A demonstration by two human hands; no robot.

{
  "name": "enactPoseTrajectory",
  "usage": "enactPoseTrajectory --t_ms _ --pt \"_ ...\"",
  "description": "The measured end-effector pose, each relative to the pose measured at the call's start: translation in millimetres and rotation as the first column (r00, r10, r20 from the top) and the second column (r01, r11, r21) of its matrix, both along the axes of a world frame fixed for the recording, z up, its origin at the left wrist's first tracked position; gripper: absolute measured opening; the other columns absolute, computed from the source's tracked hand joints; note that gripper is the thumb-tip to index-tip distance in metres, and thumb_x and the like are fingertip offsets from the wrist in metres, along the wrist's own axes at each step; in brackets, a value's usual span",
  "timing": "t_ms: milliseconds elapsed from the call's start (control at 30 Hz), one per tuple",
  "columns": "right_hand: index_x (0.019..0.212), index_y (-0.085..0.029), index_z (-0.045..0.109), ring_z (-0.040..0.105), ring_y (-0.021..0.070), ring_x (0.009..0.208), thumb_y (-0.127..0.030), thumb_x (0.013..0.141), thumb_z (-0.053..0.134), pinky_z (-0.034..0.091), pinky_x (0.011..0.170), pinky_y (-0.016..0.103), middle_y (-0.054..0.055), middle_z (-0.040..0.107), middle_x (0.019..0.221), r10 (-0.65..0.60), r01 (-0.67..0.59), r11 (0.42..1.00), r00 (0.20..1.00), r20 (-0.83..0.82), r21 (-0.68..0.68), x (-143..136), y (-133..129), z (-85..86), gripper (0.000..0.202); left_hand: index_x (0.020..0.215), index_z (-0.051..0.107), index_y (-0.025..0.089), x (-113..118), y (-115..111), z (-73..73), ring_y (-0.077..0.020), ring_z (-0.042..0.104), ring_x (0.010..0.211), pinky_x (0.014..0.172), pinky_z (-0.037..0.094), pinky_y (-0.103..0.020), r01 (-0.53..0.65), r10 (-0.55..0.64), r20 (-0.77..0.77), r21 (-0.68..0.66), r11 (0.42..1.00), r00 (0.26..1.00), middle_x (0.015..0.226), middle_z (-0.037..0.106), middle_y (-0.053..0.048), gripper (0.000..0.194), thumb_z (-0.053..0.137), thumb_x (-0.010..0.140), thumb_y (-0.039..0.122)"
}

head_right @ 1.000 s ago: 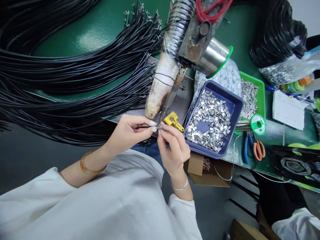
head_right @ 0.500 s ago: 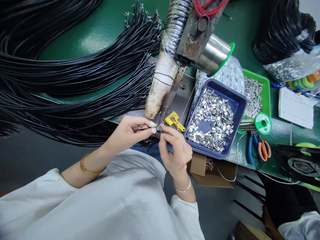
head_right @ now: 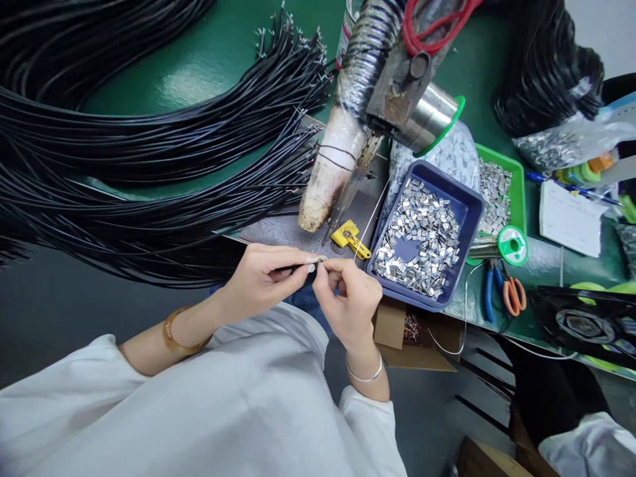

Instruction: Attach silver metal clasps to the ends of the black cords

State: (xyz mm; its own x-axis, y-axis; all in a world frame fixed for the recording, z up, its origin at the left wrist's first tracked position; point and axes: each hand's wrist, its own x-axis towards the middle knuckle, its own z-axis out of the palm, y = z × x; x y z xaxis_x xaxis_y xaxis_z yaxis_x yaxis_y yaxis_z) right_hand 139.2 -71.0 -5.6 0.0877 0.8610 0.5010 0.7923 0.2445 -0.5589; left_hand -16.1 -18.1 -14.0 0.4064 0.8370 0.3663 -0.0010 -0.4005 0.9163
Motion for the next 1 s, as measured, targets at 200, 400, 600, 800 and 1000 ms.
enactPoseTrajectory --t_ms 200,400,600,800,1000 --pt "0.112 -0.025 0.063 0.052 0.0055 0.042 -0.019 0.096 0.058 0.041 0.04 0.018 -0.009 0.062 0.066 -0.043 0.161 0.952 0.913 -0.406 0.26 5.4 -1.3 -0.3 0.018 0.086 0.081 0.01 1.5 -1.7 1.7 -0.0072 0.053 0.053 0.047 0.041 -0.017 -0.054 0.065 0.034 -0.265 0.963 0.997 0.072 0.075 -0.005 0.016 0.068 0.087 0.02" --pt "0.104 -0.023 0.064 0.078 0.0162 0.084 -0.009 0.09 0.067 0.065 0.074 0.029 0.001 0.078 0.096 -0.039 0.059 0.947 0.997 -0.069 0.317 3.9 -1.0 -9.6 0.02 0.074 0.077 0.011 6.8 7.6 6.5 -0.0114 0.064 0.065 0.061 0.054 -0.018 0.009 0.091 0.169 -0.513 0.858 0.981 0.073 0.075 -0.005 0.01 0.074 0.076 0.02" --pt "0.094 -0.022 0.065 0.075 0.0154 0.089 -0.008 0.084 0.074 0.063 0.081 0.03 0.003 0.077 0.099 -0.05 0.032 0.95 0.997 0.052 0.31 3.1 5.7 -14.9 0.019 0.07 0.073 0.012 13.1 11.9 8.9 -0.0099 0.06 0.061 0.058 0.049 -0.018 0.024 0.084 0.173 -0.541 0.841 0.981 0.067 0.069 -0.002 0.011 0.072 0.076 0.022" --pt "0.092 -0.024 0.067 0.074 0.0162 0.087 -0.011 0.085 0.073 0.063 0.081 0.034 0.0 0.075 0.096 -0.072 0.066 0.956 0.997 0.011 0.286 2.1 11.1 -15.8 0.016 0.07 0.072 0.012 17.6 12.9 9.6 -0.0091 0.058 0.058 0.054 0.047 -0.018 -0.009 0.116 0.155 -0.563 0.826 0.981 0.066 0.067 -0.002 0.01 0.072 0.074 0.022" --pt "0.09 -0.024 0.068 0.073 0.0165 0.088 -0.009 0.083 0.074 0.064 0.079 0.034 0.001 0.075 0.097 -0.07 0.073 0.948 0.997 -0.019 0.311 -0.9 10.3 -13.3 0.017 0.073 0.074 0.012 15.5 12.7 10.8 -0.0091 0.06 0.063 0.056 0.05 -0.016 -0.006 0.114 0.166 -0.539 0.842 0.98 0.071 0.071 -0.002 0.008 0.073 0.075 0.02"
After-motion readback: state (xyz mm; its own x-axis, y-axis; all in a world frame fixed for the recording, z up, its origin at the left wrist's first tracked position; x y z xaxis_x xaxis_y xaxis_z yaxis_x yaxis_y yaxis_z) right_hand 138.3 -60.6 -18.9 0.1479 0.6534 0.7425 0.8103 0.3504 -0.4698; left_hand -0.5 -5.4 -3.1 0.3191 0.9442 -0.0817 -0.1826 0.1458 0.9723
